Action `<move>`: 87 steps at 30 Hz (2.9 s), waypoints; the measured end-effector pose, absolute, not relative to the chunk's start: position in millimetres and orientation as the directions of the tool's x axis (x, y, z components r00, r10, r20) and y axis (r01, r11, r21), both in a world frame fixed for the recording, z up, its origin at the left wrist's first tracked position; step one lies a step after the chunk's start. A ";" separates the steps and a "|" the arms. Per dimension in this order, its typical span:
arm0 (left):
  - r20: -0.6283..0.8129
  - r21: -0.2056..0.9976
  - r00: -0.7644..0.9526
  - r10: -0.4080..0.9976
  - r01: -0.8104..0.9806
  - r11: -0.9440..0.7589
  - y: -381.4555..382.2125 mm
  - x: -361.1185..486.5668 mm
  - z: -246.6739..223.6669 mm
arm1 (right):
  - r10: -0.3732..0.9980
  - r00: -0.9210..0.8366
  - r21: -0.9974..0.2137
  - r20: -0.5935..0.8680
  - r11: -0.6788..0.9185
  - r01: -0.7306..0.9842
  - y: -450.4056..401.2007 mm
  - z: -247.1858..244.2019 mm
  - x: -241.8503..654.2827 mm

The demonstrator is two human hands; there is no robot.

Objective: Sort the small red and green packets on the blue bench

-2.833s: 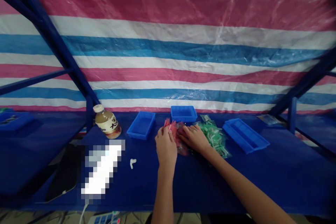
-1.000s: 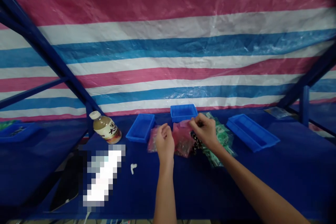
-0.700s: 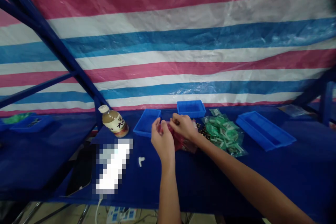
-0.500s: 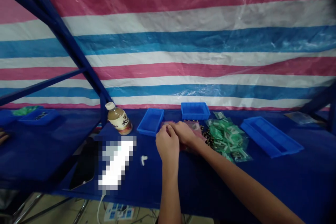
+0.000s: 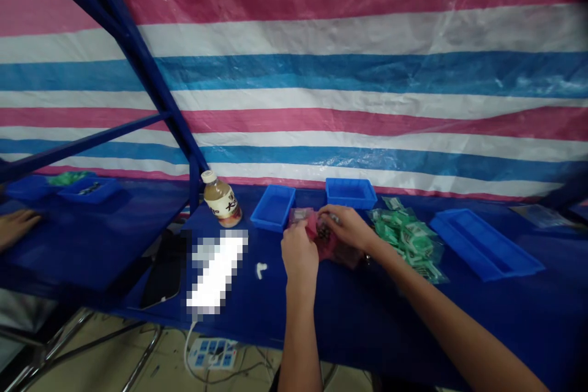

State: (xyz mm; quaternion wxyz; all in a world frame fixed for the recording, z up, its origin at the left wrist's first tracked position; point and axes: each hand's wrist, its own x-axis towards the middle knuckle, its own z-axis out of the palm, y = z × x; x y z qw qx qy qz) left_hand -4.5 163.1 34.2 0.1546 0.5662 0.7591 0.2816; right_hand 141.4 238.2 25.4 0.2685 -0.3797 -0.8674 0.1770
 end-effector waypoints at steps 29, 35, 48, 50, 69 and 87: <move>0.279 0.298 0.247 0.928 0.896 -0.328 135.1 113.8 -4.1 | 0.902 -0.266 -0.093 0.340 0.313 0.945 233.8 -14.7 275.3; 0.331 0.295 0.204 0.921 0.905 -0.307 133.0 120.6 -13.0 | 0.894 -0.260 -0.126 0.366 0.324 0.938 239.4 -15.0 273.0; 0.330 0.592 0.001 0.944 0.779 -0.208 136.1 124.3 2.1 | 0.839 -0.123 -0.319 0.530 0.331 0.888 237.3 -3.5 287.0; 0.307 0.709 -0.070 0.949 0.682 -0.179 139.3 120.1 6.4 | 0.803 -0.064 -0.359 0.592 0.335 0.871 235.1 0.7 289.3; 0.156 0.986 -0.686 0.711 0.153 -0.069 167.3 61.1 23.9 | 0.827 -0.388 -0.419 0.407 0.546 0.726 246.9 37.6 142.5; 0.413 0.496 -0.188 0.891 0.867 -0.047 173.6 63.4 -11.5 | 0.787 -0.523 -0.272 0.326 0.608 0.746 237.2 -12.7 228.8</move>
